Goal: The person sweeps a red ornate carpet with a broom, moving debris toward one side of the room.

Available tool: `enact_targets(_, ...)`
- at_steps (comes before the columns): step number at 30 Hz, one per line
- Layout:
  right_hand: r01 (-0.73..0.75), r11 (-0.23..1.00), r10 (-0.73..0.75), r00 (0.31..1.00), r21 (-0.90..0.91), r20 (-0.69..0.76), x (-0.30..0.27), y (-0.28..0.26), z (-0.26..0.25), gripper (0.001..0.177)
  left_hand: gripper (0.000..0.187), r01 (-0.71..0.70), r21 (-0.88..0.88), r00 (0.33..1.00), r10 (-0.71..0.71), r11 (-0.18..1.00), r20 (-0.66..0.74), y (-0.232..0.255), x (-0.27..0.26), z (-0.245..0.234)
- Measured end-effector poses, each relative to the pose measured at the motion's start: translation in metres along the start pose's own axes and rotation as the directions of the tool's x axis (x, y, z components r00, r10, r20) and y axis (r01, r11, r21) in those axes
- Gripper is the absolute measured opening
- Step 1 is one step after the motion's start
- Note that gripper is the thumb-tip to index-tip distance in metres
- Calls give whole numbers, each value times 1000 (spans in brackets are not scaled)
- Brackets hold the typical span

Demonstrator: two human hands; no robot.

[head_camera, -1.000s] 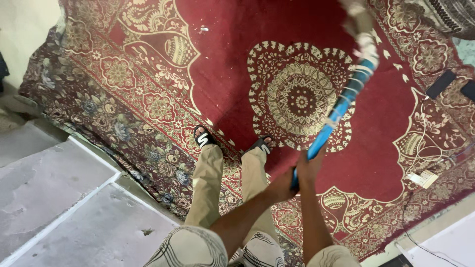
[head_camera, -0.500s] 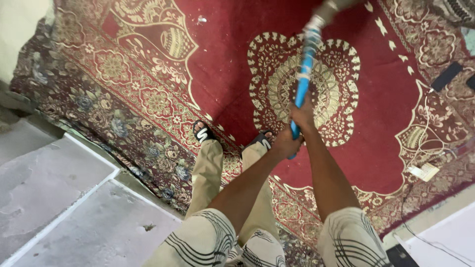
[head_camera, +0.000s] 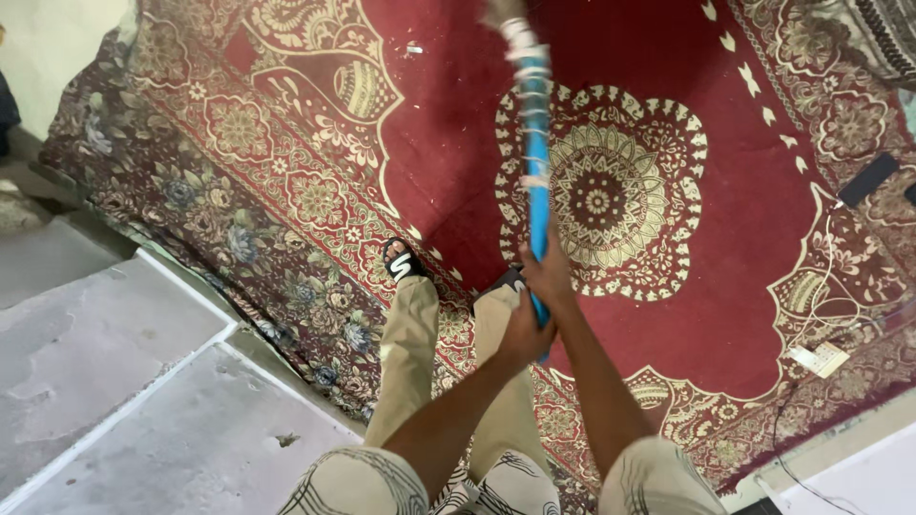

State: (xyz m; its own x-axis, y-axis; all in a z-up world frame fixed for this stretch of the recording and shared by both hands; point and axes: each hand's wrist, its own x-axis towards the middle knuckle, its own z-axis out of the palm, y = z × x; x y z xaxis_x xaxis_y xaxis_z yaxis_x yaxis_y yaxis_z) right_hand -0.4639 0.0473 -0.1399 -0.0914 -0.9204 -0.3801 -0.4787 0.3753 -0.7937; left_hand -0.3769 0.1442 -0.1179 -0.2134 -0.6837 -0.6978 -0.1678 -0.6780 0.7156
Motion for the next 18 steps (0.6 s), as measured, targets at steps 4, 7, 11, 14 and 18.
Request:
enact_targets(4, -207, 890, 287, 947, 406, -145, -64, -5, -18, 81, 66, -379, 138, 920, 356, 915, 163, -5, -39, -3)
enact_targets(7, -191, 913, 308, 902, 360, -301, -87, -1, -27, 83, 70, -225, 278, 937, 128, 934, 326, -9, -42, 1)
enact_targets(11, -262, 822, 456, 834, 505, -310, -71, 30, -28, 89, 78, -348, 192, 906, 277, 918, 319, -8, -13, -1)
enact_targets(14, 178, 812, -468, 767, -556, -439, -33, 65, -21, 94, 50, -362, 180, 898, 291, 915, 329, 0, 26, -8)
enact_targets(18, -369, 709, 518, 851, 601, -89, 12, 91, 10, 88, 31, -151, 265, 938, 54, 952, 341, 12, 48, -28)
